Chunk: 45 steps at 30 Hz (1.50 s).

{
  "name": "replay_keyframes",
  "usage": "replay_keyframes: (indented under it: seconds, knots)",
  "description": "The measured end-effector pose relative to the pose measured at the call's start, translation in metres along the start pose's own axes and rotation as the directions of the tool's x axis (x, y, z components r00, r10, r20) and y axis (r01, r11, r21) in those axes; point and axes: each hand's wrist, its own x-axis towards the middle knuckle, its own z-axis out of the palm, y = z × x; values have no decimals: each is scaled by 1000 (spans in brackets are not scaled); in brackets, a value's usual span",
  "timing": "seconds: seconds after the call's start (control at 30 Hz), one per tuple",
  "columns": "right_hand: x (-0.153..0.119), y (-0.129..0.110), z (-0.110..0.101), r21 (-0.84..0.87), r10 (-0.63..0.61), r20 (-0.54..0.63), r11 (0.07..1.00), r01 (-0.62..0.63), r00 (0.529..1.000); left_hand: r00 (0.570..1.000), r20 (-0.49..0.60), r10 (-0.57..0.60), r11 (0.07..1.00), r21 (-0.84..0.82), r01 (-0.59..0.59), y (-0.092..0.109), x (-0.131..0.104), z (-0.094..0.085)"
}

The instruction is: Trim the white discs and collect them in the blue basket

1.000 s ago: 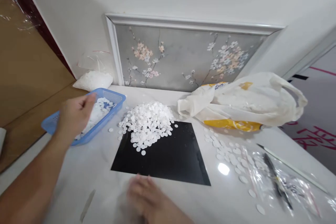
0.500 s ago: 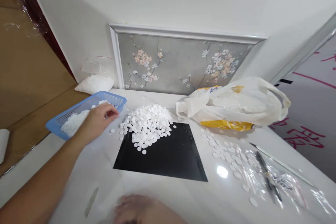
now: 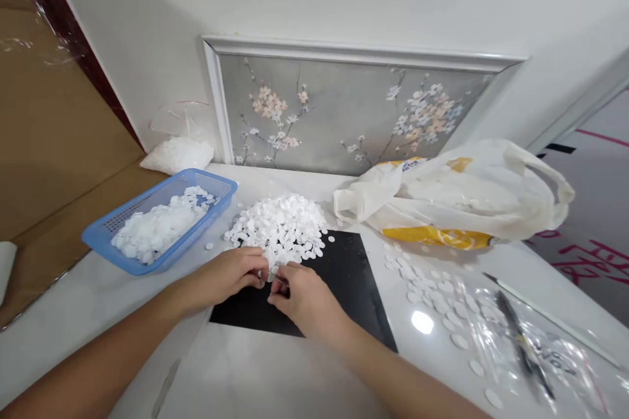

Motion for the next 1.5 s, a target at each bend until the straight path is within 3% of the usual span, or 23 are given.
replay_keyframes:
  seconds: [0.17, 0.33, 0.43, 0.53, 0.6, 0.67, 0.73, 0.8, 0.87, 0.93, 1.0, 1.1, 1.23, 1.33, 1.37, 1.4, 1.47, 1.5]
  knots:
    - [-11, 24, -26, 79, 97, 38, 992, -100, 995, 999, 2, -41, 997, -63, 41, 4, -6, -4]
    - [-17, 41, -41, 131, 201, -35, 972, -194, 979, 980, -143, -139, 968, -227, 104, 7, -7, -13]
    - [-17, 43, -41, 153, 187, -45, 972, -178, 981, 963, -201, -181, 963, -233, 133, 8, -3, -12]
    - [-17, 40, -36, 166, 85, -27, 983, -79, 996, 952, -226, -207, 952, -270, 143, 15, 2, -3]
    - [-17, 37, -31, 132, -13, -16, 991, 15, 1000, 950, -157, -270, 892, -412, 185, 22, 5, 8]
    - [-17, 34, -27, 52, -104, 0, 993, 104, 995, 944, 1, -331, 736, -626, 259, 29, 8, 21]
    - [-16, 33, -25, -3, -153, -8, 988, 153, 988, 926, 92, -367, 575, -760, 303, 33, 11, 32]
    - [-15, 32, -25, 33, -97, -67, 995, 99, 993, 916, 108, -387, 489, -818, 303, 34, 13, 39]
    - [-13, 32, -27, 174, 66, -118, 984, -44, 991, 907, 120, -404, 444, -841, 309, 33, 14, 40]
    - [-13, 31, -28, 363, 210, -80, 917, -168, 974, 899, 143, -414, 412, -851, 325, 31, 14, 40]
    - [-15, 28, -28, 530, 243, 9, 821, -210, 970, 897, 158, -413, 386, -861, 330, 30, 14, 39]
    - [-18, 23, -24, 652, 198, 111, 725, -222, 974, 898, 151, -414, 356, -881, 312, 31, 14, 41]
    - [-20, 19, -17, 657, 206, 166, 706, -264, 964, 895, 129, -427, 361, -883, 299, 33, 12, 39]
    - [-17, 23, -17, 685, 233, 113, 686, -245, 966, 882, 265, -390, 422, -800, 427, 33, 4, 25]
    - [-16, 25, -19, 703, 243, 102, 669, -242, 965, 866, 386, -319, 479, -723, 499, 33, 0, 18]
    - [-14, 27, -20, 721, 254, 93, 649, -241, 963, 823, 534, -191, 571, -622, 536, 34, -4, 12]
    - [-11, 32, -22, 756, 270, 76, 612, -232, 960, 756, 652, 58, 750, -529, 398, 37, -10, 0]
    - [-10, 34, -23, 775, 271, 69, 592, -223, 960, 769, 623, 146, 808, -523, 271, 39, -11, -4]
